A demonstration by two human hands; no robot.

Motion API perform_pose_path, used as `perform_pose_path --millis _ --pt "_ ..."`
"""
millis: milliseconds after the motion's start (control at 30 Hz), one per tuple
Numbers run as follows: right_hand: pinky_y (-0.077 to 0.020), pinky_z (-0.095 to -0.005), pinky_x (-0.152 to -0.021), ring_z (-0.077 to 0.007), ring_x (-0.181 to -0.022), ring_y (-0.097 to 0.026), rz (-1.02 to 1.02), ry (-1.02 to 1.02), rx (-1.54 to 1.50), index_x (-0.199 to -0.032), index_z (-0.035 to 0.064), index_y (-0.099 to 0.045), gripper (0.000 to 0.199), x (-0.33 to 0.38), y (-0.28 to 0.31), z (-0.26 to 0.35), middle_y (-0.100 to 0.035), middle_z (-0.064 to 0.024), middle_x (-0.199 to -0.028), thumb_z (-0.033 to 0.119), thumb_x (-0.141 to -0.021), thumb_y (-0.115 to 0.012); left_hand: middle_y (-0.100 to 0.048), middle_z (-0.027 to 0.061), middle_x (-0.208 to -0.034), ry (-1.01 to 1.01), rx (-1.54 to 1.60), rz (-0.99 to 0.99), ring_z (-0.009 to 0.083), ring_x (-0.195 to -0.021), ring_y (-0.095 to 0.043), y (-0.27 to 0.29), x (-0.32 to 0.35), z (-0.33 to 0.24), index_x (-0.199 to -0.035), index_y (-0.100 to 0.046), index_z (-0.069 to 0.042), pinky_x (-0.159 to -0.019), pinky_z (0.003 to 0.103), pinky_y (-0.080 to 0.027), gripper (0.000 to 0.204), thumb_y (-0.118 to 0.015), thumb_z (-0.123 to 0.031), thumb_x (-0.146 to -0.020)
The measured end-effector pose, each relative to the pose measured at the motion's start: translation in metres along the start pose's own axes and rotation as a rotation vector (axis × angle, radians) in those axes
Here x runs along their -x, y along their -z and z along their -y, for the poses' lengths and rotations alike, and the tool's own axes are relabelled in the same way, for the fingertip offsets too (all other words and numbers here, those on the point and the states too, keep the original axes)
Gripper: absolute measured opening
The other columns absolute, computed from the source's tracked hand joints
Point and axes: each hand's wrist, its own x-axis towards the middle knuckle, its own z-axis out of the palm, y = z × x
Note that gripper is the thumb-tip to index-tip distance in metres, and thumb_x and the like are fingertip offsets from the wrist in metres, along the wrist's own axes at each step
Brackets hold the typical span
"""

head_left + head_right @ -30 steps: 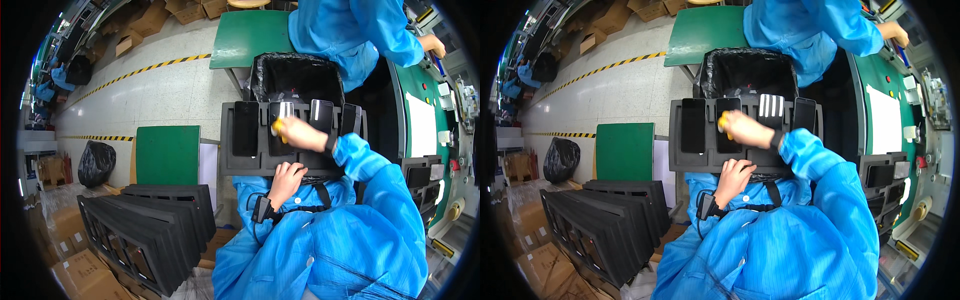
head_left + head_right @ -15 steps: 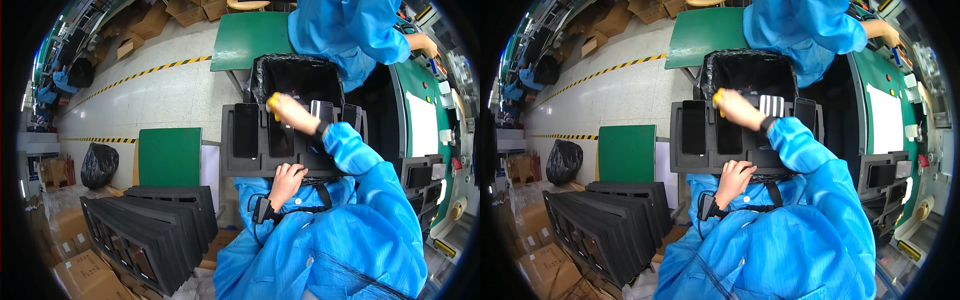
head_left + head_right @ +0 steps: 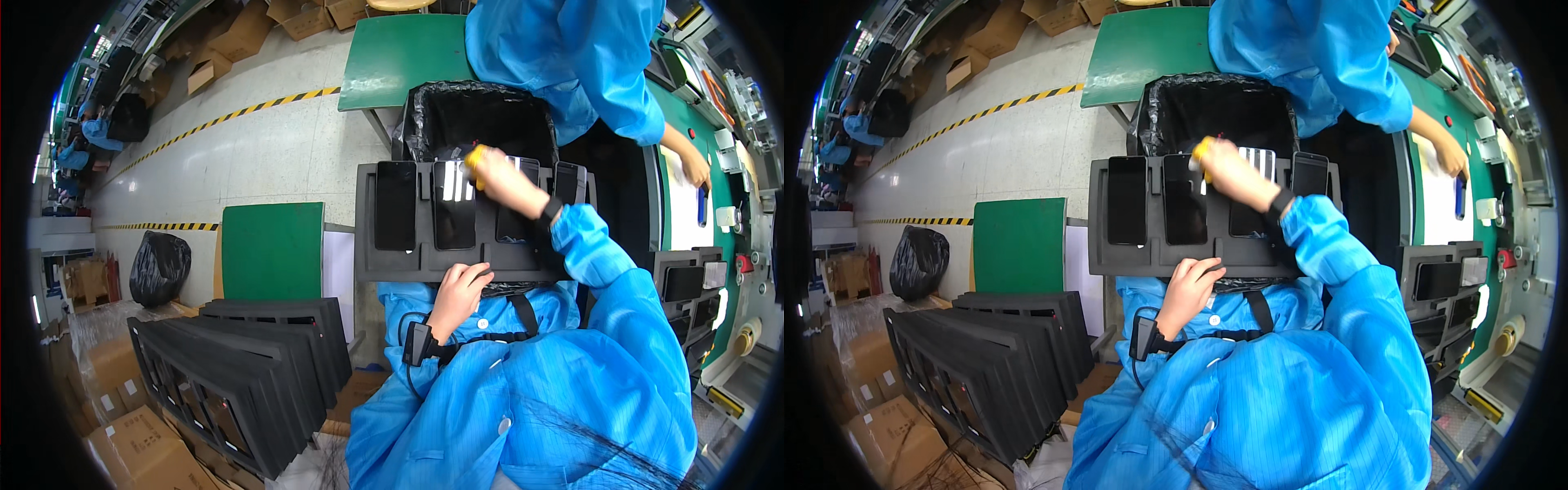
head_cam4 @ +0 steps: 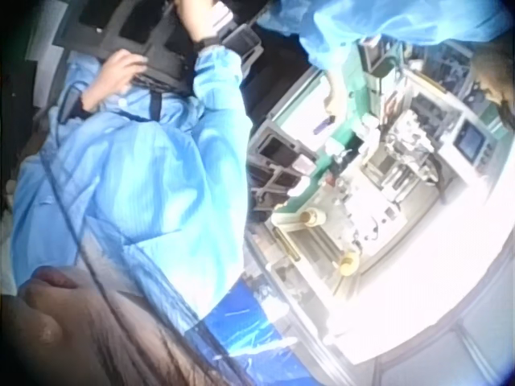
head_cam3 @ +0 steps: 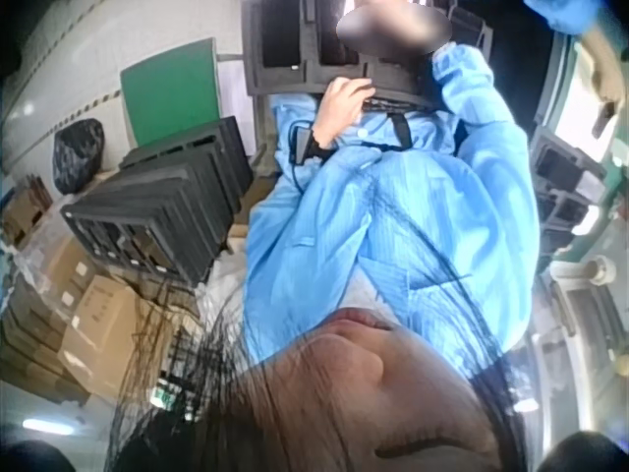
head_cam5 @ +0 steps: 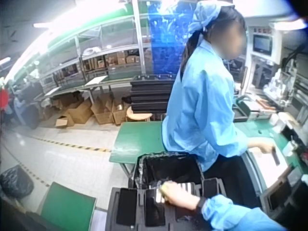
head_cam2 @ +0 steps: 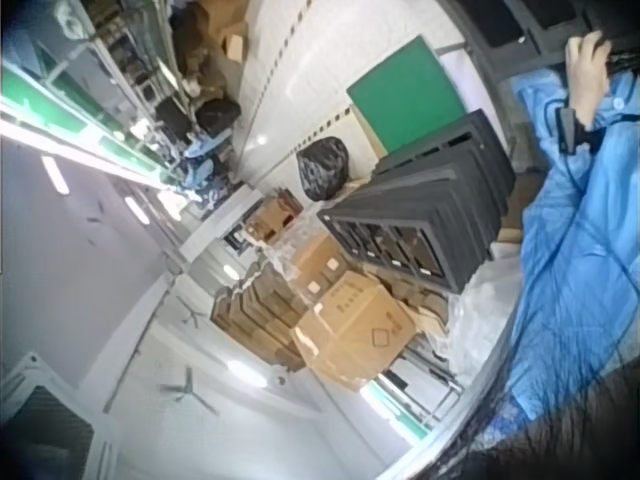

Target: The recorder is cleaning mobile phone screens using a cloth and a yellow tool in a manufacturing facility.

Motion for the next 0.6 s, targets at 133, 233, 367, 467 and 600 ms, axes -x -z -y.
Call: perform_pose_path --millis 133,233,367,467,600 --pt "-0.0464 -0.0451 -0.08 -0.0392 -0.091 -0.056 -0.132 -0.011 -0.005 -0.102 -0.0004 -0.059 0.029 -0.004 -0.004 -0.019 -0.058 -0.0198 -0.095 0.001 -0.073 -0.061 -0.062 0.0035 -0.114 0.016 0.022 -0.015 0.0272 -0.096 -0.055 -0.001 0.002 0.001 -0.101 -0.068 -0.007 -0.086 0.037 -0.048 0.027 -0.065 -0.003 -0.074" --pt "-0.0471 -0.0437 -0.079 -0.0365 -0.089 -0.057 -0.043 0.129 -0.056 -0.096 0.0014 -0.059 0.027 0.039 -0.03 0.011 -0.058 -0.017 -0.09 0.002 -0.069 -0.064 -0.062 0.0044 -0.111 0.025 -0.031 -0.04 0.0279 -0.099 -0.055 -0.002 0.007 0.002 -0.102 -0.066 -0.006 -0.089 0.039 -0.046 0.026 -0.068 -0.007 -0.077" --pt "-0.0466 -0.04 -0.08 -0.0323 -0.088 -0.058 0.177 0.296 -0.228 -0.097 0.0021 -0.058 0.027 0.076 -0.028 0.056 -0.057 -0.0147 -0.092 0.004 -0.071 -0.065 -0.06 0.006 -0.106 0.108 -0.242 -0.173 0.0282 -0.103 -0.053 0.01 0.015 0.004 -0.103 -0.065 -0.007 -0.096 0.045 -0.039 0.03 -0.073 -0.018 -0.077" --pt "-0.0466 -0.0396 -0.079 -0.031 -0.087 -0.058 0.121 0.26 -0.136 -0.098 0.002 -0.058 0.026 0.062 -0.032 0.055 -0.056 -0.0137 -0.093 0.005 -0.072 -0.064 -0.06 0.0048 -0.103 0.199 -0.225 -0.256 0.028 -0.103 -0.051 0.015 0.027 0.013 -0.1 -0.065 -0.008 -0.097 0.045 -0.036 0.032 -0.077 -0.02 -0.073" --pt "-0.0466 -0.0406 -0.079 -0.0338 -0.087 -0.058 -0.043 0.131 -0.115 -0.097 0.0017 -0.057 0.026 0.014 -0.037 0.047 -0.057 -0.0156 -0.091 0.004 -0.073 -0.065 -0.06 0.0044 -0.103 0.219 -0.185 -0.255 0.0281 -0.103 -0.051 0.018 0.027 0.014 -0.098 -0.066 -0.009 -0.098 0.043 -0.035 0.029 -0.077 -0.019 -0.073"
